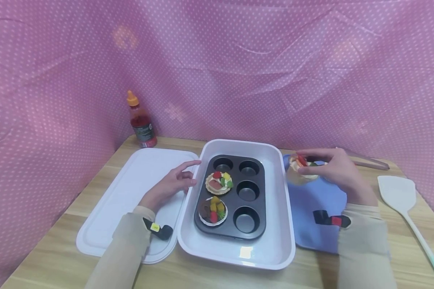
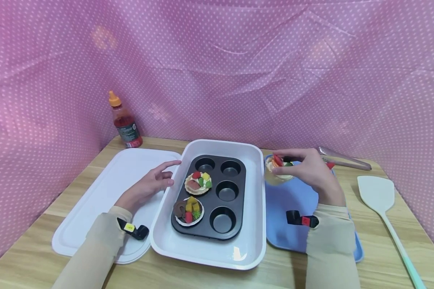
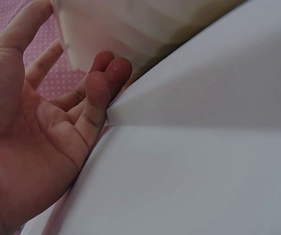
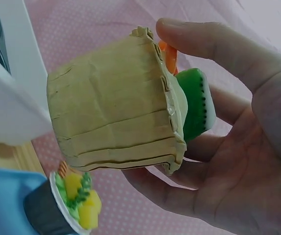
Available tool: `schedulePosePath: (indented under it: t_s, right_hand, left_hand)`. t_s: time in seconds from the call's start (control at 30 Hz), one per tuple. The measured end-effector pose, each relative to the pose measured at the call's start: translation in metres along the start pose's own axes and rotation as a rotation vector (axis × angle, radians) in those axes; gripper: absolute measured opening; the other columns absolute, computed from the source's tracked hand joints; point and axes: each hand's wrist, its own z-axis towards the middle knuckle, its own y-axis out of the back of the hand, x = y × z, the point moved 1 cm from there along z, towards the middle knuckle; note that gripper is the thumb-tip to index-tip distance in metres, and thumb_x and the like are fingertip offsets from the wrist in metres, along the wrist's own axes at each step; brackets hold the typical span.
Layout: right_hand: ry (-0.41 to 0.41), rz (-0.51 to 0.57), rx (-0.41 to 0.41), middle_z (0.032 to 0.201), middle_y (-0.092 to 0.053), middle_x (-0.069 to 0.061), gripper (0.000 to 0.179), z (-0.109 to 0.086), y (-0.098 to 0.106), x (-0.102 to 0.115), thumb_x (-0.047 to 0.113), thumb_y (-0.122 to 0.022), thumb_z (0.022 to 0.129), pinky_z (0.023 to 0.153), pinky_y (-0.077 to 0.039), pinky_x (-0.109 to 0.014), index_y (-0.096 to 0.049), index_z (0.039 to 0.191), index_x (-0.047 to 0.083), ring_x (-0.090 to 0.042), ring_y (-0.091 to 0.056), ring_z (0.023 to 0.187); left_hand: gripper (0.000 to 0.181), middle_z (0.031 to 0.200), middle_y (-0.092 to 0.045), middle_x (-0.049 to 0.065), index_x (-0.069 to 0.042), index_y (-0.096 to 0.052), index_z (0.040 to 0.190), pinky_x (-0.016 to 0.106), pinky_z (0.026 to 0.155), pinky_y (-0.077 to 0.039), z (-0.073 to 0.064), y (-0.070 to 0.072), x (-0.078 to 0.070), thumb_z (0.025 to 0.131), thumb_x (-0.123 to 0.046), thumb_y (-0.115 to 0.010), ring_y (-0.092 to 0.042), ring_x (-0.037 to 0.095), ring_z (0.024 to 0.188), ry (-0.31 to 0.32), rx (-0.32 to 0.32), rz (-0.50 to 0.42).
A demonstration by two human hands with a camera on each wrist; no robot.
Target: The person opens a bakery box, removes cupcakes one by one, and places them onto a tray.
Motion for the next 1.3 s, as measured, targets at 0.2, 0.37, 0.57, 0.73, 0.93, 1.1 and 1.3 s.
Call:
schedulePosePath:
  t_s: [0.2,0.37,0.57,0.73,0.93,1.1,1.3]
  right_hand:
    - [0.044,0.035,-0.056,0.099,-0.069,0.017,0.06,-0.005,0.008,-0.015,0.03,-0.089,0.076,0.067,-0.045,-0.024,-0.07,0.128,0.007,-0.006,-0.054,0.092]
    - [-0.002,0.07,-0.025,0.106,-0.061,0.007,0.061,-0.009,0.014,-0.027,0.029,-0.086,0.08,0.071,-0.048,-0.024,-0.065,0.133,0.007,-0.01,-0.05,0.096]
    - [-0.074,0.06,0.0,0.116,-0.059,0.007,0.066,-0.01,0.019,-0.038,0.032,-0.086,0.08,0.077,-0.053,-0.022,-0.063,0.137,0.007,0.002,-0.059,0.095]
    - [-0.072,0.077,0.042,0.109,-0.062,0.022,0.064,-0.009,0.016,-0.042,0.03,-0.085,0.081,0.079,-0.049,-0.022,-0.063,0.137,0.008,-0.002,-0.051,0.104]
    - [-0.04,0.043,0.089,0.118,-0.066,0.005,0.06,-0.004,0.008,-0.044,0.031,-0.085,0.081,0.081,-0.046,-0.022,-0.066,0.132,0.007,-0.011,-0.049,0.106]
    - [-0.056,0.063,0.123,0.118,-0.072,0.001,0.059,0.0,0.002,-0.047,0.032,-0.086,0.079,0.083,-0.046,-0.021,-0.068,0.129,0.007,-0.01,-0.049,0.111]
    - [-0.043,0.032,0.157,0.118,-0.074,-0.008,0.057,0.002,-0.003,-0.05,0.031,-0.086,0.079,0.091,-0.047,-0.033,-0.069,0.129,0.007,-0.017,-0.058,0.112]
  left_hand:
    - [0.066,0.116,-0.061,0.012,-0.033,-0.04,0.153,0.035,0.084,-0.047,0.0,0.0,0.0,0.094,-0.026,-0.069,-0.06,0.025,0.095,0.012,-0.008,0.002]
    - [0.066,0.116,-0.061,0.012,-0.033,-0.039,0.153,0.036,0.086,-0.046,0.001,0.001,0.002,0.094,-0.027,-0.069,-0.06,0.025,0.095,0.011,-0.003,0.002]
    - [0.066,0.116,-0.062,0.012,-0.033,-0.038,0.154,0.036,0.088,-0.046,0.002,0.001,0.002,0.095,-0.027,-0.068,-0.061,0.025,0.094,0.001,0.007,0.006]
    - [0.066,0.117,-0.062,0.013,-0.032,-0.038,0.154,0.035,0.086,-0.046,0.0,0.0,0.001,0.095,-0.027,-0.068,-0.061,0.024,0.093,0.0,0.003,0.008]
    - [0.066,0.116,-0.062,0.012,-0.03,-0.038,0.154,0.034,0.083,-0.047,-0.001,0.0,-0.001,0.095,-0.024,-0.068,-0.06,0.022,0.089,-0.002,-0.002,0.003]
    - [0.066,0.115,-0.062,0.012,-0.031,-0.039,0.154,0.036,0.085,-0.047,-0.001,-0.001,-0.001,0.095,-0.024,-0.067,-0.06,0.023,0.088,-0.005,0.002,-0.003]
    - [0.067,0.114,-0.063,0.011,-0.029,-0.038,0.154,0.034,0.083,-0.048,0.0,0.0,-0.001,0.095,-0.023,-0.068,-0.061,0.021,0.087,-0.008,0.005,-0.015]
